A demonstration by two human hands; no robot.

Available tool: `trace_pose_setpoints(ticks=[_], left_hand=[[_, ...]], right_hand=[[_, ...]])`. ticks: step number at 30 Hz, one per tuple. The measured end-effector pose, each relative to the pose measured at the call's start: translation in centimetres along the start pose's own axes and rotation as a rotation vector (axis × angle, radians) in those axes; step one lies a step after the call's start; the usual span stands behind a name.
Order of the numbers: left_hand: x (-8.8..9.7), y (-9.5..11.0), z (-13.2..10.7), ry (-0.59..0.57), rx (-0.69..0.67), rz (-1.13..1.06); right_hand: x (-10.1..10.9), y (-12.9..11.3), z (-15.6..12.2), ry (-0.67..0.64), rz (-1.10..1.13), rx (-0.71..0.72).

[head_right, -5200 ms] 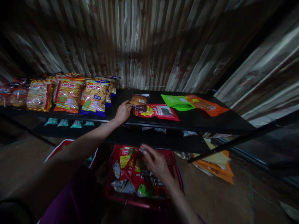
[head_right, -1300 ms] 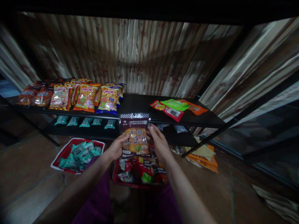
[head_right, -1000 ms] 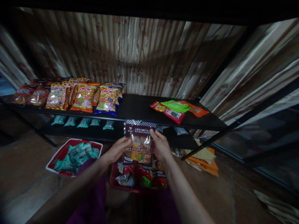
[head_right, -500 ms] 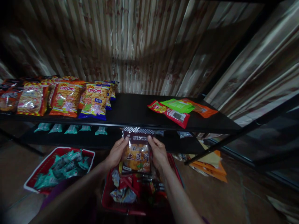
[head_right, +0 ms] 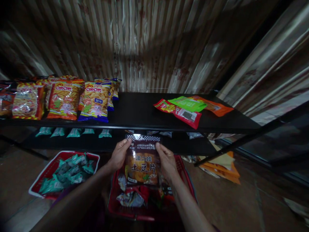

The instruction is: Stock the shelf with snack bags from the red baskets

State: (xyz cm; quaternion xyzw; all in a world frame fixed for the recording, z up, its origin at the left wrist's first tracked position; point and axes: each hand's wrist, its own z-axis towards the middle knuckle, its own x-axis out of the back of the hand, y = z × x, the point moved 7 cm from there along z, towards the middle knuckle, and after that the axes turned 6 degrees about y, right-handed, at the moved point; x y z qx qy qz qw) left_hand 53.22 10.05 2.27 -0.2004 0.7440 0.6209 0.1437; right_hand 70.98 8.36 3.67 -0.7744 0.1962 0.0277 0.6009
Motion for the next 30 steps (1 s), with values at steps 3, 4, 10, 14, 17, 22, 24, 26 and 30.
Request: trace_pose_setpoints(ticks=[3, 4, 10, 14, 17, 22, 24, 26, 30], left_hand=[[0.6, 0.2, 0.8, 0.019, -0.023, 0.021], [0.9, 0.2, 1.0, 0.028, -0.021, 0.025], [3.0, -0.4, 1.7, 0.069, 0.020, 0.050], [3.9, -0.7, 1.7, 0.077, 0.037, 0.056], [4.1, -0.9, 1.7, 0.078, 0.042, 0.044], [4.3, -1.1, 2.2, 0.100, 0.034, -0.032], [4.5, -1.1, 2.3, 0.135, 0.048, -0.057], [4.7, -1.1, 2.4, 0.180, 0.070, -0.077], [4.5, -1.3, 2.3, 0.222, 0.106, -0.118]], right_hand=[[-0.6, 0.4, 0.9, -0.005, 0.004, 0.003], [-0.8, 0.6, 1.2, -0.005, 0.005, 0.004], [-2.1, 1.9, 1.9, -0.038, 0.016, -0.031], [-2.5, 2.4, 1.7, -0.031, 0.003, -0.040], [-2.7, 2.8, 1.8, -0.032, -0.019, -0.031], [-2.6, 3.7, 2.2, -0.050, -0.058, -0.064], [-2.4, 3.8, 2.4, -0.052, -0.083, -0.058], [-2.4, 3.9, 2.5, -0.074, -0.126, -0.048], [-2.0, 4.3, 2.5, -0.060, -0.176, -0.091]])
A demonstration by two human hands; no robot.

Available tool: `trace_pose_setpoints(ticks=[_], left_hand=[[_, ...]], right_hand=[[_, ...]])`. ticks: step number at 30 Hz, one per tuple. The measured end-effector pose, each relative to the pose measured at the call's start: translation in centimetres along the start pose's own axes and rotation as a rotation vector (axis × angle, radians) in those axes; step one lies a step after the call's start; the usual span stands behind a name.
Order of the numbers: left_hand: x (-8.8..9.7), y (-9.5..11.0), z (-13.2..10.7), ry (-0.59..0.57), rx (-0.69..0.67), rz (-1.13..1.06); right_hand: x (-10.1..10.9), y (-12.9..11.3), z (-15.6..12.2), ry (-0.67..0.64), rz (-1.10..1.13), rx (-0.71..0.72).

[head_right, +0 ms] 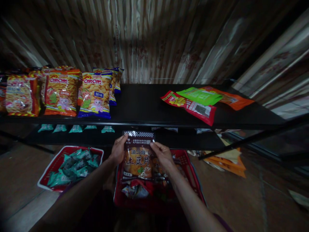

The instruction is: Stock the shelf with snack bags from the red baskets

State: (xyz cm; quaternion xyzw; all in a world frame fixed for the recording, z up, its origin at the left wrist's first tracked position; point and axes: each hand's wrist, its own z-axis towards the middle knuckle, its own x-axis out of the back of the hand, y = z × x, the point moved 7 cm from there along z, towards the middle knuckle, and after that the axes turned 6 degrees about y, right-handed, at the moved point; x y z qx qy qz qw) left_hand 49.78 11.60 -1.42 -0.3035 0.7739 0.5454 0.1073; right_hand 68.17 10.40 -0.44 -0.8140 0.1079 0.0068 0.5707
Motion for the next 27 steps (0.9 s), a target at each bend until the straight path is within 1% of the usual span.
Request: trace_pose_setpoints(ticks=[3, 8, 10, 12, 14, 17, 21, 24, 27], left_hand=[[-0.4, -0.5, 0.0, -0.042, 0.021, 0.008], [-0.7, -0.9, 0.0, -0.126, 0.045, 0.021], [-0.7, -1.0, -0.2, -0.157, 0.071, 0.048], [-0.5, -1.2, -0.5, -0.163, 0.108, 0.089], [-0.3, -1.7, -0.8, -0.174, 0.158, 0.127], [-0.1, -2.6, -1.2, -0.230, 0.209, 0.175], [0.5, -3.6, -1.0, -0.259, 0.159, 0.240], [0.9, -3.8, -0.6, -0.222, 0.130, 0.251], [0.9, -3.5, -0.6, -0.187, 0.114, 0.252]], right_hand=[[0.4, 0.4, 0.0, 0.068, 0.053, -0.039], [1.1, 0.8, 0.2, 0.186, 0.168, -0.065], [1.4, 0.7, 0.4, 0.220, 0.188, -0.057], [1.9, 0.6, 0.6, 0.252, 0.194, -0.029], [2.3, 0.4, 0.9, 0.270, 0.193, 0.001], [2.7, 0.4, 1.1, 0.289, 0.181, 0.014], [2.7, 0.6, 1.2, 0.271, 0.141, 0.001], [2.2, 0.6, 1.2, 0.188, 0.102, 0.016], [1.9, 0.8, 1.2, 0.119, 0.058, 0.019]])
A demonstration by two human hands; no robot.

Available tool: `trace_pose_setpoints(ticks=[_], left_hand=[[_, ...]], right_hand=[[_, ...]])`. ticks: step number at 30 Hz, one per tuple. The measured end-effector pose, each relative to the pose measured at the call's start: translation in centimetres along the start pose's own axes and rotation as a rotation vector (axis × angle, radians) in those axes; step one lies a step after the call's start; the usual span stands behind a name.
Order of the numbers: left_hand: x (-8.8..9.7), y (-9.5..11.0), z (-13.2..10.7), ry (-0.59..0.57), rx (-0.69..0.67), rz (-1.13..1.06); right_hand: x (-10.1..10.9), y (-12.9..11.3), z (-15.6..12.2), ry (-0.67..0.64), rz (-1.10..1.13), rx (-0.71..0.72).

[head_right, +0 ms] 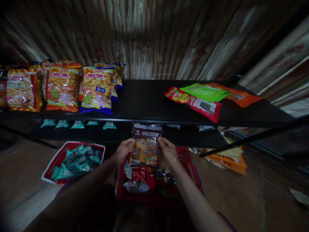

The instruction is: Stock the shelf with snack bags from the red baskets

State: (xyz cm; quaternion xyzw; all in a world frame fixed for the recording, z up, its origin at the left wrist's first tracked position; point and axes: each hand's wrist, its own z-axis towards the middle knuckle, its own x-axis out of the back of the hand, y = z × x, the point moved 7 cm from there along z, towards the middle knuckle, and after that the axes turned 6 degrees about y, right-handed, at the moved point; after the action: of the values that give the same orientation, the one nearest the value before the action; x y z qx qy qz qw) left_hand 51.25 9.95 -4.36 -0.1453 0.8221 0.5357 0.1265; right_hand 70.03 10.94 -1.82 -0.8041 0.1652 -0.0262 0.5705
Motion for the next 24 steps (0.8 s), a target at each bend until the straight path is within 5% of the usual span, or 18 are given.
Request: trace_pose_setpoints(ticks=[11, 24], left_hand=[[0.5, 0.4, 0.5, 0.097, -0.013, -0.087], [1.5, 0.3, 0.8, 0.180, -0.094, 0.049]], right_hand=[[-0.7, 0.7, -1.1, -0.149, -0.053, -0.110], [-0.2, -0.7, -0.3, -0.098, -0.639, 0.382]])
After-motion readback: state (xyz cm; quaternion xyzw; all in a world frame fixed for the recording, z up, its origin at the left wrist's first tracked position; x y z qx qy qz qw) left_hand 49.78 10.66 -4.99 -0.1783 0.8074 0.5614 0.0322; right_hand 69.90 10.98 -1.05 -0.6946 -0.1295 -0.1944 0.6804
